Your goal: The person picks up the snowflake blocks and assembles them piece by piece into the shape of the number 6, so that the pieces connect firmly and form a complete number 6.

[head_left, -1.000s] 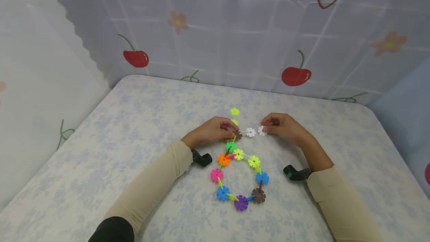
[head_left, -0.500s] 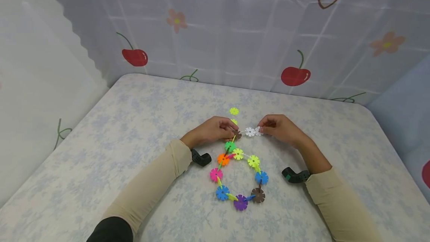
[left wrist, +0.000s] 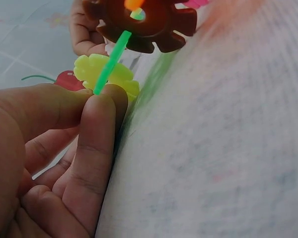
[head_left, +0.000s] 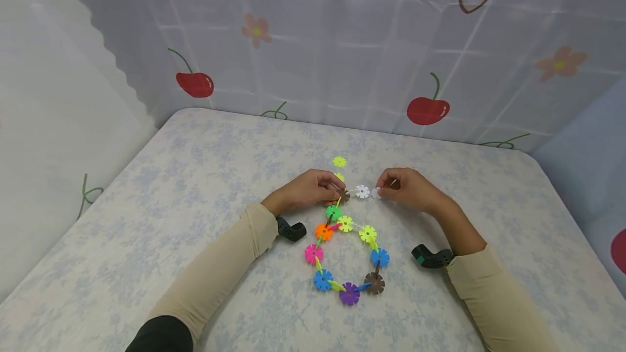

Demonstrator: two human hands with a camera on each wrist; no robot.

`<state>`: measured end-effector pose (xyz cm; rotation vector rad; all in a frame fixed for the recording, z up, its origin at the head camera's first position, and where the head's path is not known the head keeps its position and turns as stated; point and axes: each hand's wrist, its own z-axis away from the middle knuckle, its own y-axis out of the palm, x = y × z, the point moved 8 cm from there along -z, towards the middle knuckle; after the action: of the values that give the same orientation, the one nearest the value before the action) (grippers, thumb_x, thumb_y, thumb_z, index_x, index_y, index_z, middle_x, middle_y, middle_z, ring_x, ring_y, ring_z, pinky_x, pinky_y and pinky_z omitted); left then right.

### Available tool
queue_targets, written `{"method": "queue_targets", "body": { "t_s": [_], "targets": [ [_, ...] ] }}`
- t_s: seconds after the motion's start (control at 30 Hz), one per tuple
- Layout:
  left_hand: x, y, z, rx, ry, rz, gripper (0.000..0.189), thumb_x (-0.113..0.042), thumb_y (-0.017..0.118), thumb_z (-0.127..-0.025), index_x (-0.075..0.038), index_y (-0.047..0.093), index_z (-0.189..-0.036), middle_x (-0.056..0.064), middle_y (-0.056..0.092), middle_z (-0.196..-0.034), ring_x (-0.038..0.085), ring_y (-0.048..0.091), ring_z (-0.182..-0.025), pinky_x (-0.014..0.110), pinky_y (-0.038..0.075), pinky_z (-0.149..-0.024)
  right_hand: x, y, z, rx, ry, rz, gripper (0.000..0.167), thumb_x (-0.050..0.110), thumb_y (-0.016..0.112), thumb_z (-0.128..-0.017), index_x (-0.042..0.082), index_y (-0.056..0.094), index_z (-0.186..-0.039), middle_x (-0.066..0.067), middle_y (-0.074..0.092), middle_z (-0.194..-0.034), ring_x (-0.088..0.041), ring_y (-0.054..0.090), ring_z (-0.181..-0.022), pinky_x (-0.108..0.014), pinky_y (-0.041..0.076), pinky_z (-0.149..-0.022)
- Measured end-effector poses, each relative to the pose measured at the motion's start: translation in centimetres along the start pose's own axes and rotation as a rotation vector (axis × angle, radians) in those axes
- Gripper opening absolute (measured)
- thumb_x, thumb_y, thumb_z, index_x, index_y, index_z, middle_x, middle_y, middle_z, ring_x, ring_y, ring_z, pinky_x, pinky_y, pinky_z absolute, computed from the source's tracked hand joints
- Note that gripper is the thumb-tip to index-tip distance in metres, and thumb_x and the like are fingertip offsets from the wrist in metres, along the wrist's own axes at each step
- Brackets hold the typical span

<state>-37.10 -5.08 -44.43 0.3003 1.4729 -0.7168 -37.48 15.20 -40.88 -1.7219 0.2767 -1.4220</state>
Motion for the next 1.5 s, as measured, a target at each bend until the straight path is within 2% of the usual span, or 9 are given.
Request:
{"method": "queue_targets", "body": {
  "t_s": [0.13,0.47,0.63,0.77,0.87,1.0,1.23,1.5],
  "targets": [
    [0.0,-0.1,0.1,-0.004,-0.007,0.002,0.025,-0.002,0.059,-0.100,-0.003,0.067,-0.124,0.010,0.071,-0.107,0.022,0.067,-0.087,0.033,0.055,-0.082,0.5,0.4,-0.1,0.021,-0.031,0.006,0.008,0.004,0.073,-0.093,0.011,0.068,-0.094,-0.003,0.065,-0.090,-0.025,0.058,-0.084,-0.037,0.050,-0.069],
    [-0.3,0.0,0.0,0.010,-0.009,0.002,0.020,-0.005,0.062,-0.101,-0.001,0.066,-0.120,0.013,0.067,-0.100,0.021,0.066,-0.081,0.033,0.056,-0.078,1.7,0.7,-0.2,-0.047,-0.094,0.073,0.010,0.004,0.074,-0.092,0.010,0.067,-0.093,-0.002,0.066,-0.091,-0.022,0.061,-0.084,-0.035,0.052,-0.069],
    [-0.5,0.2,0.0,0.041,0.017,-0.034,0.028,-0.010,0.058,-0.104,-0.005,0.064,-0.131,0.012,0.067,-0.098,0.021,0.063,-0.079,0.031,0.054,-0.074,2.5,1.1,-0.2,-0.076,-0.133,0.107,0.011,0.004,0.076,-0.091,0.011,0.068,-0.092,-0.001,0.068,-0.091,-0.021,0.063,-0.083,-0.036,0.053,-0.071],
    [-0.6,0.2,0.1,0.052,0.014,-0.054,0.034,-0.013,0.057,-0.105,-0.009,0.062,-0.139,0.012,0.067,-0.096,0.020,0.060,-0.078,0.029,0.052,-0.072,2.9,1.2,-0.2,-0.107,-0.141,0.147,0.011,0.004,0.076,-0.091,0.013,0.069,-0.093,0.000,0.070,-0.092,-0.021,0.066,-0.085,-0.038,0.056,-0.074],
    [-0.6,0.2,0.2,0.055,0.004,-0.055,0.035,-0.014,0.057,-0.105,-0.010,0.062,-0.140,0.009,0.069,-0.101,0.019,0.059,-0.079,0.028,0.051,-0.071,3.1,1.2,-0.2,-0.131,-0.147,0.171,0.011,0.004,0.076,-0.091,0.013,0.070,-0.093,0.000,0.071,-0.092,-0.020,0.068,-0.086,-0.040,0.056,-0.076],
    [-0.7,0.4,0.3,0.075,0.000,-0.078,0.036,-0.012,0.056,-0.106,-0.010,0.060,-0.142,0.006,0.071,-0.104,0.016,0.059,-0.076,0.027,0.050,-0.070,3.4,1.3,-0.3,-0.142,-0.159,0.182,0.010,0.003,0.077,-0.090,0.011,0.071,-0.093,0.000,0.072,-0.088,-0.018,0.066,-0.081,-0.038,0.056,-0.073],
    [-0.6,0.5,0.2,0.099,-0.002,-0.148,0.037,-0.013,0.055,-0.106,-0.011,0.057,-0.143,0.006,0.070,-0.087,0.013,0.057,-0.068,0.024,0.049,-0.069,3.7,1.7,-0.5,-0.145,-0.196,0.216,0.010,0.002,0.078,-0.089,0.009,0.072,-0.091,0.002,0.070,-0.083,-0.012,0.063,-0.074,-0.033,0.055,-0.067],
    [-0.6,0.8,0.2,0.123,-0.015,-0.141,0.037,-0.011,0.055,-0.106,-0.011,0.057,-0.143,0.004,0.072,-0.096,0.011,0.059,-0.071,0.023,0.050,-0.068,4.4,1.8,-0.5,-0.146,-0.261,0.245,0.009,-0.001,0.077,-0.088,0.007,0.073,-0.091,0.001,0.070,-0.082,-0.013,0.063,-0.073,-0.033,0.054,-0.066]
  ]
}}
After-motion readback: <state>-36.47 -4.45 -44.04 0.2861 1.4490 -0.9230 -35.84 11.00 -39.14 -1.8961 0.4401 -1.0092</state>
